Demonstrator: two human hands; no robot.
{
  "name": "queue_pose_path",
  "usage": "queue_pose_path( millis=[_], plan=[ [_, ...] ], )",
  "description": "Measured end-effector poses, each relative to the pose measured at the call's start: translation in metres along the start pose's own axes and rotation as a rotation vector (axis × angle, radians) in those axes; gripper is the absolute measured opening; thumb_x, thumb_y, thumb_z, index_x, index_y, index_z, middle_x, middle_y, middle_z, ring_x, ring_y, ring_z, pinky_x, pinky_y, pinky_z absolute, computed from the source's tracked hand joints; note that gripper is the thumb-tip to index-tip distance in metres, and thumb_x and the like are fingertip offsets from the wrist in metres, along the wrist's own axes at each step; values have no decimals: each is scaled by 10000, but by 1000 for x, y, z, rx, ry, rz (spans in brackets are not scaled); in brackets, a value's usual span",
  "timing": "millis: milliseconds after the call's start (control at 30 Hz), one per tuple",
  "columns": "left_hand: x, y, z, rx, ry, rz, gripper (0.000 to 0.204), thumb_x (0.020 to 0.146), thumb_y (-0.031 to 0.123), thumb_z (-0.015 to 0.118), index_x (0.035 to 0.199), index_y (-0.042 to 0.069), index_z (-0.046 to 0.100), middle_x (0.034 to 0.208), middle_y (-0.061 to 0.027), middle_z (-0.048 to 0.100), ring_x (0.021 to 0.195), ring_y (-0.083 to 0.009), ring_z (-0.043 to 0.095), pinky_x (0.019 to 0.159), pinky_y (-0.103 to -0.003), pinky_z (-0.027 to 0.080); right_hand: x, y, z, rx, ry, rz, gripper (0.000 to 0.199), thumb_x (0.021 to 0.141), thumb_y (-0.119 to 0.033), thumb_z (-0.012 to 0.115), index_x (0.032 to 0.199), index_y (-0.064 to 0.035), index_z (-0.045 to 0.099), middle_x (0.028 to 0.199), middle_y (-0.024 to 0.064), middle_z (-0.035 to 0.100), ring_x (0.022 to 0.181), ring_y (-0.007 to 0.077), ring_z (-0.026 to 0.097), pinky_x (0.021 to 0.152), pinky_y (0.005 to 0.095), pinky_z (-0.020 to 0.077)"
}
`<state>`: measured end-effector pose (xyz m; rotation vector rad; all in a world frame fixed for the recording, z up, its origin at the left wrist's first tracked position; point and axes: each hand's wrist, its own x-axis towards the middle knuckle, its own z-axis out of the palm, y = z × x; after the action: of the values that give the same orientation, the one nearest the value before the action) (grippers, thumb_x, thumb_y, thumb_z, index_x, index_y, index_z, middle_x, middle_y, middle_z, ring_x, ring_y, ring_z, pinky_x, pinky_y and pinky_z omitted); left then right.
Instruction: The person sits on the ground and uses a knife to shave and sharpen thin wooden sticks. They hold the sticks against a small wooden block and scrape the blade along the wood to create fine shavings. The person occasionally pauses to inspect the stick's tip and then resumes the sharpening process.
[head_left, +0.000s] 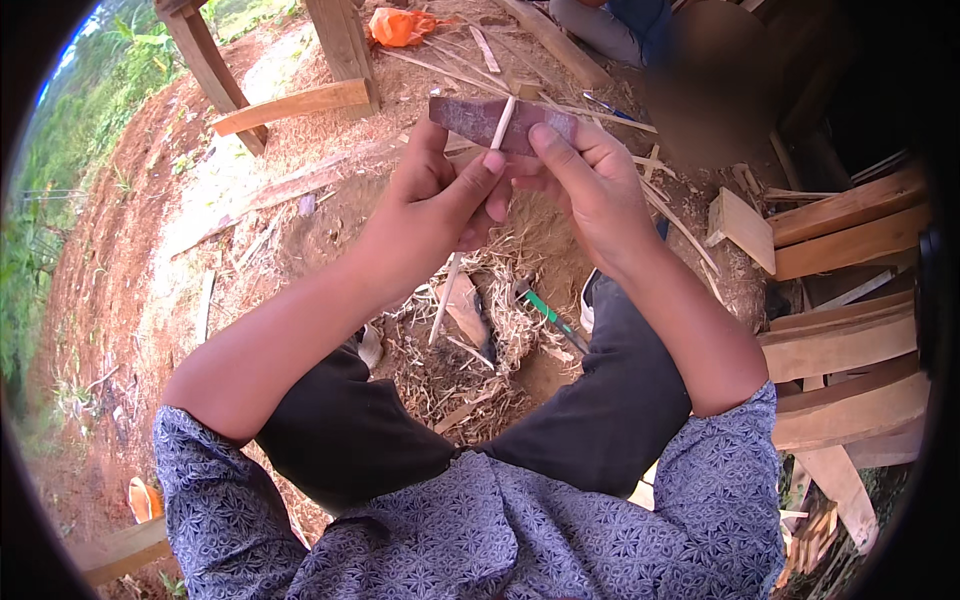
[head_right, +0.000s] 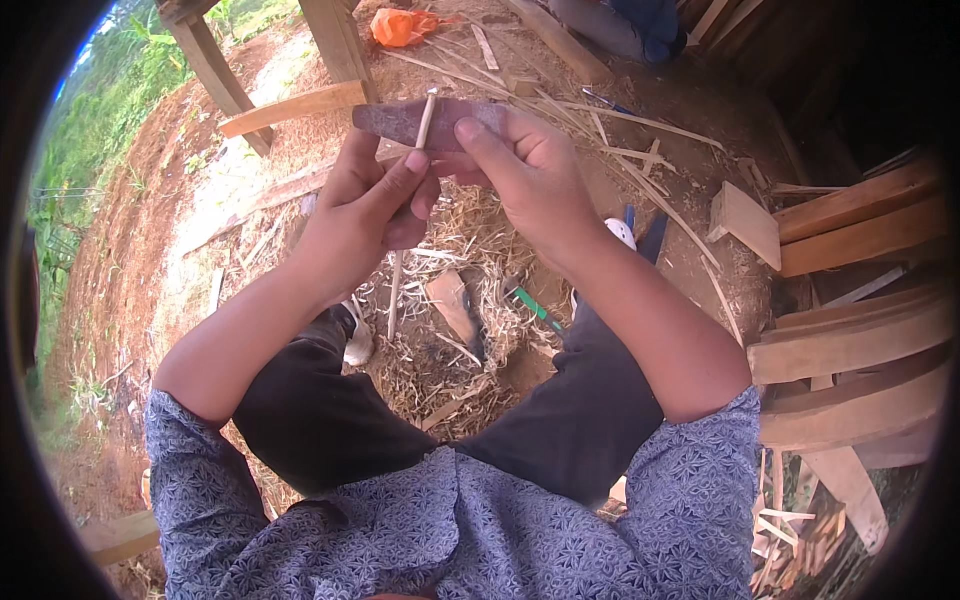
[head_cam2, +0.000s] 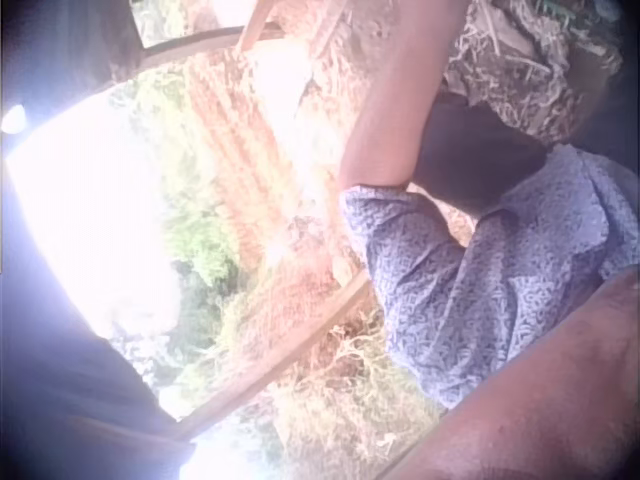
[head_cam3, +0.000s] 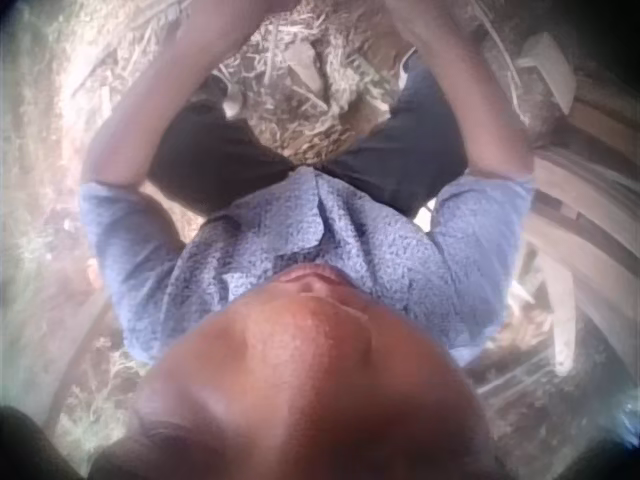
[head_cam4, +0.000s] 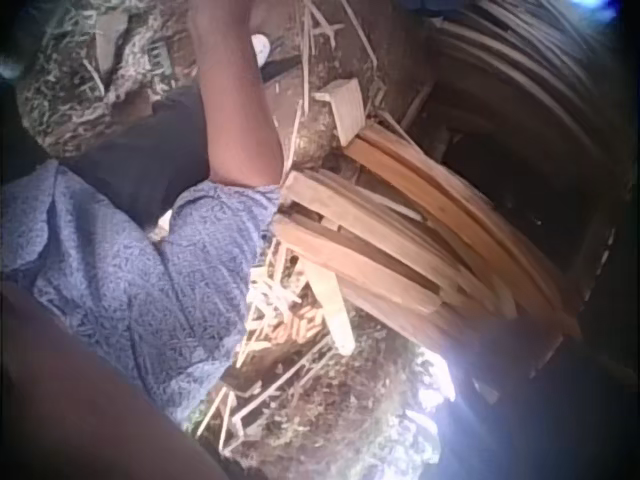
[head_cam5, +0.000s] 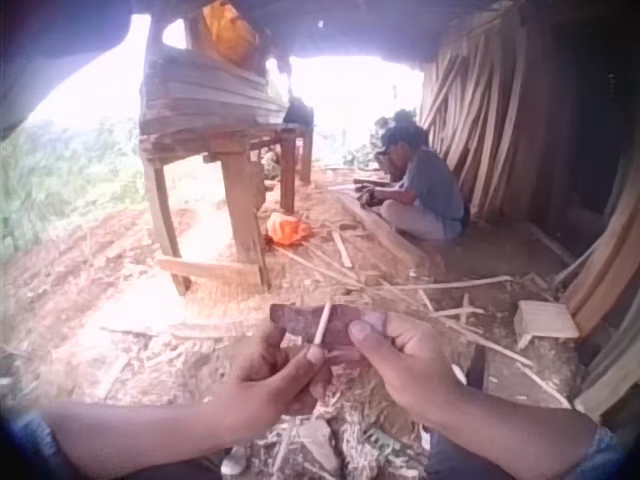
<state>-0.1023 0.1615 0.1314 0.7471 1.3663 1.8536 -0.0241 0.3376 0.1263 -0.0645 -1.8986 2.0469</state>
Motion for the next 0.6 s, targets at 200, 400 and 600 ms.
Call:
queue_pose_path(
  millis=[200,400,600],
  plan=[
    [20,-13,-4,-33,-36,154,261,1082,158,564,1307,79,458,786,-42,648,548,-53,482,489,-210,352,3,6,-8,-42,104,-52,271,1044,-239,641,1176,-15,717,1044,39,743,923,99,703,830,253,518],
    [25,-20,-4,15,0,149,249,1068,146,590,1278,65,484,786,-43,661,543,-43,477,475,-209,343,4,8,-5,-170,143,-108,228,1019,-172,661,1143,6,729,981,32,738,844,52,647,784,232,512],
    [32,-30,-18,-53,118,233,248,1056,132,607,1276,86,503,812,-23,680,550,-30,509,471,-200,357,2,7,14,-50,9,-137,282,1026,-233,666,1134,21,723,916,34,721,808,53,642,735,225,517]
  ],
)
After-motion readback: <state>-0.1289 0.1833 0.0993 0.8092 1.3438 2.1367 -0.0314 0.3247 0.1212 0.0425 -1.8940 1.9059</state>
